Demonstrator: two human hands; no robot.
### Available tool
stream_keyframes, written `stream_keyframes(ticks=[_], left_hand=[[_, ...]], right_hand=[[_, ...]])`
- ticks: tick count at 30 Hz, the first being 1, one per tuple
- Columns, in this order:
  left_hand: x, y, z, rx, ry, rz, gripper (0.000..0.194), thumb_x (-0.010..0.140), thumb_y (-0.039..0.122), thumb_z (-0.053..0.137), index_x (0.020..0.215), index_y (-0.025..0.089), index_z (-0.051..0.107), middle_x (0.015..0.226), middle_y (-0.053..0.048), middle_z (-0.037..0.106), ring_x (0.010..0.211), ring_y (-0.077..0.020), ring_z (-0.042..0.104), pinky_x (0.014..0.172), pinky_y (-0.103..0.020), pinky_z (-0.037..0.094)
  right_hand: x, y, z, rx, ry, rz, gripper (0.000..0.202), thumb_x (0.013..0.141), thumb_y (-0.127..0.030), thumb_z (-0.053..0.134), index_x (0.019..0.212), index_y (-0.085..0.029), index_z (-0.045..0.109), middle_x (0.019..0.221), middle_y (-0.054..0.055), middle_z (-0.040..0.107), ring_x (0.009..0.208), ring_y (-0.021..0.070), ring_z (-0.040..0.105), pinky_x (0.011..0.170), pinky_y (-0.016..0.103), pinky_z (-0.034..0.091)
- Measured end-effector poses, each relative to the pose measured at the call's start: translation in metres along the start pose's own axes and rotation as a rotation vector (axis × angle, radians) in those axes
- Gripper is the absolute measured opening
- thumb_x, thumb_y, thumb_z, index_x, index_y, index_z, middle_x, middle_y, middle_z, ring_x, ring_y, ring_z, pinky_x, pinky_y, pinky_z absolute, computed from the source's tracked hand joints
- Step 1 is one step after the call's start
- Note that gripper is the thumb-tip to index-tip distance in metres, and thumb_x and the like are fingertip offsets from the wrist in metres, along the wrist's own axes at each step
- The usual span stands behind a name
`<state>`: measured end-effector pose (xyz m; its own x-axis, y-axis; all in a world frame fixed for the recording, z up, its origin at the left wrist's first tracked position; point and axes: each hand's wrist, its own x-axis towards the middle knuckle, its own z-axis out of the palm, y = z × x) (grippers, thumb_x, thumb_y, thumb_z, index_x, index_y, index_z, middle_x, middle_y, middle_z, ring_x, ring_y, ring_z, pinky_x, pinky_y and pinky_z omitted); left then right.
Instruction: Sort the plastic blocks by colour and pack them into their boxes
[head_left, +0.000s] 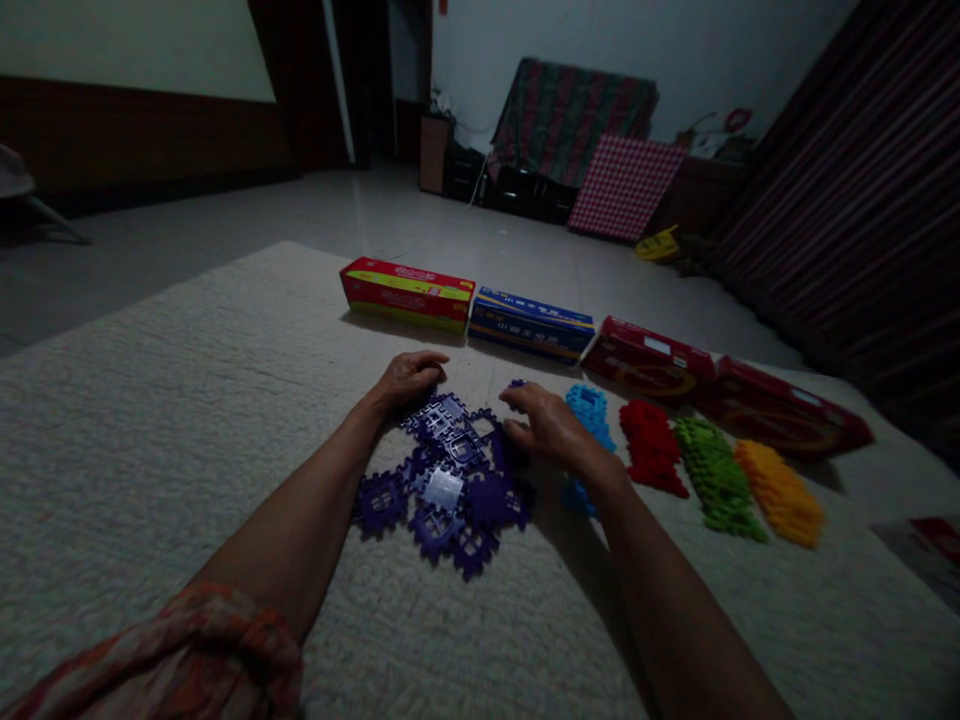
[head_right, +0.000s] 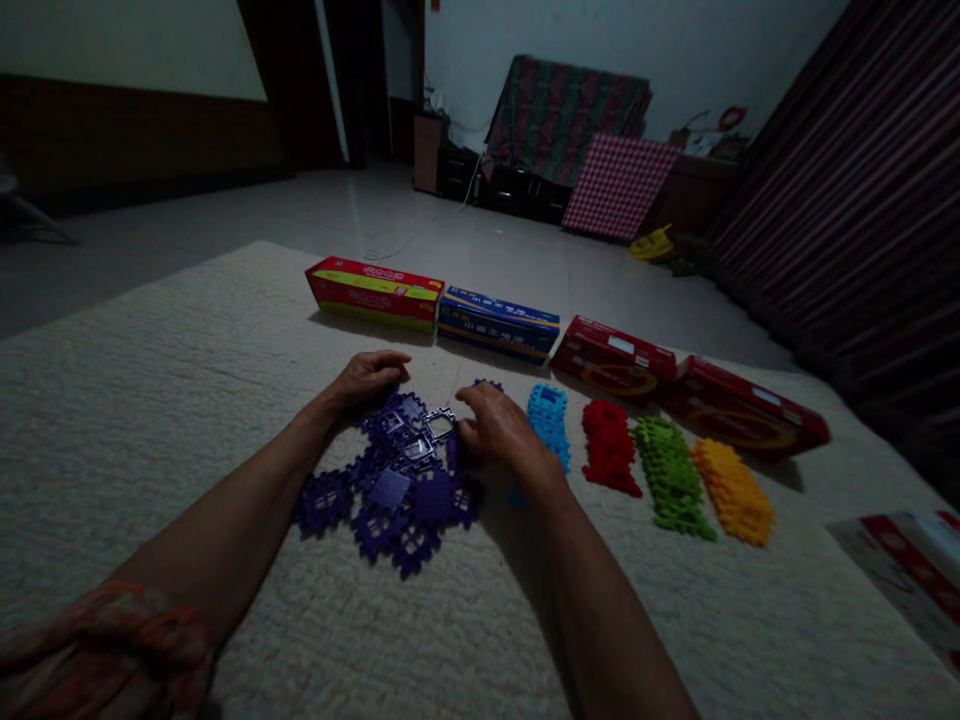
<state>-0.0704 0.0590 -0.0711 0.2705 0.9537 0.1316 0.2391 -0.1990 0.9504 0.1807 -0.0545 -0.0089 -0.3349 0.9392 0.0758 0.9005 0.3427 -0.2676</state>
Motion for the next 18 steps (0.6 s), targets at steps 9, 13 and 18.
stream_keyframes(ticks=[9, 13, 18], left_hand=[[-0.005, 0.006, 0.0, -0.109, -0.001, -0.051, 0.041, 0.065, 0.032, 0.07, 0.103, 0.016, 0.075, 0.082, -0.007, 0.076, 0.079, -0.0208, 0.069, 0.078, -0.035, 0.053], [-0.006, 0.011, -0.004, -0.237, 0.018, -0.116, 0.047, 0.063, 0.032, 0.074, 0.107, 0.015, 0.073, 0.085, -0.006, 0.075, 0.075, -0.0194, 0.07, 0.073, -0.033, 0.052], [-0.007, 0.016, -0.008, -0.261, 0.047, -0.125, 0.051, 0.06, 0.036, 0.081, 0.106, 0.015, 0.072, 0.085, -0.007, 0.074, 0.07, -0.0194, 0.069, 0.071, -0.034, 0.051]], right_hand=[[-0.011, -0.036, 0.024, -0.008, -0.074, 0.033, 0.036, 0.09, -0.018, 0.054, 0.125, -0.017, 0.056, 0.125, 0.015, 0.061, 0.117, 0.0244, 0.056, 0.098, 0.034, 0.044], [-0.009, -0.041, 0.032, 0.019, -0.039, 0.081, 0.035, 0.088, -0.017, 0.055, 0.123, -0.017, 0.058, 0.124, 0.015, 0.061, 0.116, 0.0249, 0.056, 0.098, 0.035, 0.045], [-0.005, -0.041, 0.044, 0.138, 0.047, 0.067, 0.039, 0.083, -0.012, 0.056, 0.121, -0.017, 0.06, 0.122, 0.014, 0.062, 0.118, 0.0241, 0.055, 0.102, 0.035, 0.043]])
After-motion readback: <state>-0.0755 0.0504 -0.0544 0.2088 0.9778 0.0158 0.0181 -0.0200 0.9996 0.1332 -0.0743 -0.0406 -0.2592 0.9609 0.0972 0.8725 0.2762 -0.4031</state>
